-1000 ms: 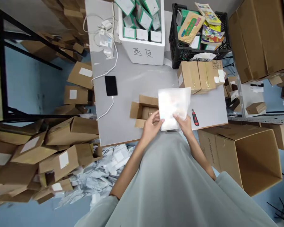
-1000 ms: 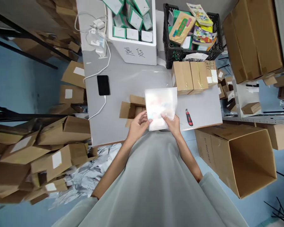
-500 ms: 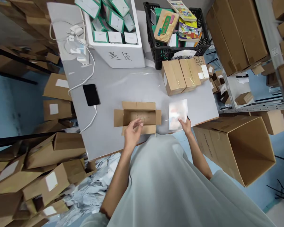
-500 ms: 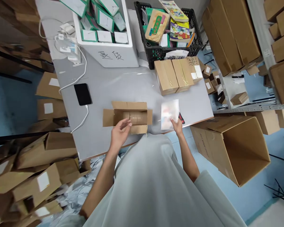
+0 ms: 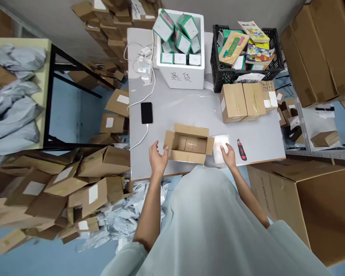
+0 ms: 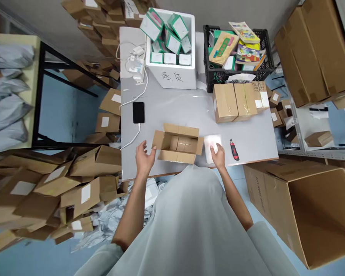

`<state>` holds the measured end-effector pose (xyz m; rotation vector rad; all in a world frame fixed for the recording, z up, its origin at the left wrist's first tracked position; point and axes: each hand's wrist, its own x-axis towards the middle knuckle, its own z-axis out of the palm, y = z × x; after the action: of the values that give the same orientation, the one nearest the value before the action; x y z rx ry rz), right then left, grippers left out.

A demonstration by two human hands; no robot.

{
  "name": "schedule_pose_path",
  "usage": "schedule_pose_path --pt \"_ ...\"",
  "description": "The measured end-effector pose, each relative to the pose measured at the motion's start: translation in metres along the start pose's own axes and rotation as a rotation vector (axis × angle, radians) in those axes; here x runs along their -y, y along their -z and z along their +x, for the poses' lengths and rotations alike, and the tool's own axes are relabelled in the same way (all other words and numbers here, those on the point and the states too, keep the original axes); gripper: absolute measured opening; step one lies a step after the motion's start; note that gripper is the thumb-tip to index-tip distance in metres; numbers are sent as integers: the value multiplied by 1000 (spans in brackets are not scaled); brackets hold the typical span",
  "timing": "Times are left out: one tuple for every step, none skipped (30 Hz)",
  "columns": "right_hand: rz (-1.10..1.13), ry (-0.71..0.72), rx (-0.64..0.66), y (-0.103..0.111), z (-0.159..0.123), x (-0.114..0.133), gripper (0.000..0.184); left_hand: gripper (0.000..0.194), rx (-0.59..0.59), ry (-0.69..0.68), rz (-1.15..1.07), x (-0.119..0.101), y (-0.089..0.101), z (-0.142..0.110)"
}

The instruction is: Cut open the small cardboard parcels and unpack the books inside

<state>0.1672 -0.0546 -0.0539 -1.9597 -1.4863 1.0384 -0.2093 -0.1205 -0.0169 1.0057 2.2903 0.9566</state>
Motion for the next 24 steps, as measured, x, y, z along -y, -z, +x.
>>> schedule_pose_path --pt "49 22 71 -4 0 9 69 65 13 65 -30 3 -3 4" --pt "95 39 145 -9 -1 19 65 65 26 125 -58 5 -7 7" --pt "124 54 208 -14 -2 28 60 63 37 172 -82 7 -10 8" --pt "127 70 254 -19 -3 37 56 59 45 205 -102 8 -13 9" --pt "108 84 282 -24 -4 45 54 55 47 226 -118 9 -14 9" --pt "78 95 296 -29 -5 53 52 50 42 237 -132 11 -15 8" --pt "49 104 303 -34 -6 60 52 47 32 241 -144 13 -13 7" --pt "29 115 312 -38 -7 67 52 45 16 243 -155 16 -10 5" --pt "24 130 328 -44 -7 73 52 43 -3 248 -163 20 -6 4" --pt "32 151 352 -49 -7 80 52 42 -25 256 -167 25 0 2" --pt "44 174 381 -56 -6 87 52 42 -48 266 -171 31 8 2" --pt "55 197 410 -64 -5 95 53 42 -74 277 -175 38 17 1" --pt "59 220 438 -72 -5 103 53 42 -101 290 -177 46 28 1" --pt "59 242 466 -82 -4 110 54 42 -130 302 -181 54 38 2" --pt "56 262 492 -92 -4 118 54 43 -160 315 -185 62 50 2" --pt "52 282 521 -102 -5 126 54 43 -190 326 -188 70 61 2" --pt "50 301 552 -113 -6 133 54 43 -217 334 -191 77 71 2" --pt "53 319 586 -123 -8 140 54 42 -238 341 -193 83 81 2" --pt "61 336 625 -133 -11 145 53 41 -255 349 -191 89 89 2" --pt "78 348 667 -141 -13 149 52 41 -268 362 -185 94 96 1" --pt "103 354 710 -148 -17 152 49 40 -277 378 -174 97 102 0" --pt "134 351 745 -154 -19 152 45 40 -289 395 -154 99 106 -2" --pt "165 339 768 -158 -21 151 41 41 -307 404 -122 98 109 -4" --pt "189 321 776 -159 -22 147 39 42 -338 399 -81 96 110 -6"
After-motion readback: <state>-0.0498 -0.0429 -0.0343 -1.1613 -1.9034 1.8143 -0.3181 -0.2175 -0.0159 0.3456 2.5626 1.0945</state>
